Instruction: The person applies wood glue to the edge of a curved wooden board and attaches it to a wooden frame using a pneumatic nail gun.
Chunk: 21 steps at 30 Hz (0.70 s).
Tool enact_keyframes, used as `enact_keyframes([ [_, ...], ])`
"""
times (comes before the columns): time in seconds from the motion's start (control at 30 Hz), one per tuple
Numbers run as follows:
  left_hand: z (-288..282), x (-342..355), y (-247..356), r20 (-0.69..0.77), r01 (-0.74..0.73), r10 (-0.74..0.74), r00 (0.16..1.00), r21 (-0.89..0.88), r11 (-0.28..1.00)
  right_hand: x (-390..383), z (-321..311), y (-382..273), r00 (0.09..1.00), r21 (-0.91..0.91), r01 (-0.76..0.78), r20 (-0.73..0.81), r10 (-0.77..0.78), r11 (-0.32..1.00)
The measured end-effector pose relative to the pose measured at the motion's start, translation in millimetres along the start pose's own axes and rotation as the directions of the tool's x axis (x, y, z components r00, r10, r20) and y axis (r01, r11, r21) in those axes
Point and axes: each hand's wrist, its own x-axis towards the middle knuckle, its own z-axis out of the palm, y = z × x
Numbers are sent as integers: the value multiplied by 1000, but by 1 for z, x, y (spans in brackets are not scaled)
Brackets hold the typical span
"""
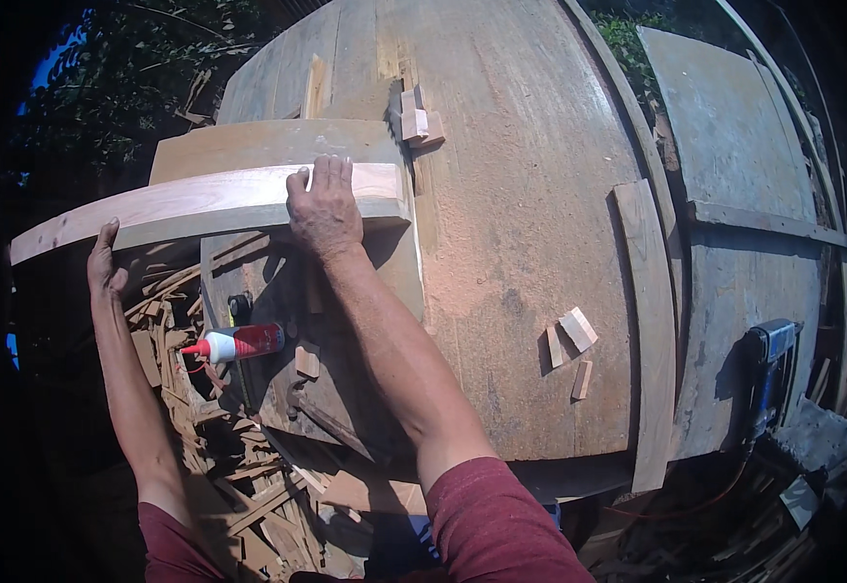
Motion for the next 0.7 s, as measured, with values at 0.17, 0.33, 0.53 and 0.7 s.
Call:
enact_keyframes([
  [0.17, 0, 1, 1, 21, -5, 5, 1000, 17, 1000, -2, 1, 2, 1000, -7, -11, 6, 11, 1000],
  [0.33, -13, 13, 1, 61, 20, -20, 998, -6, 1000, -1, 3, 0, 1000, -19, -8, -7, 8, 1000],
  [0.53, -17, 20, 2, 89, 19, -19, 996, -7, 1000, -2, 4, 1, 1000, -26, -11, -13, 11, 1000],
  [0.7, -10, 12, 0, 75, 28, -27, 997, -10, 1000, -3, 4, 2, 1000, -27, -1, 1, 1, 1000],
])
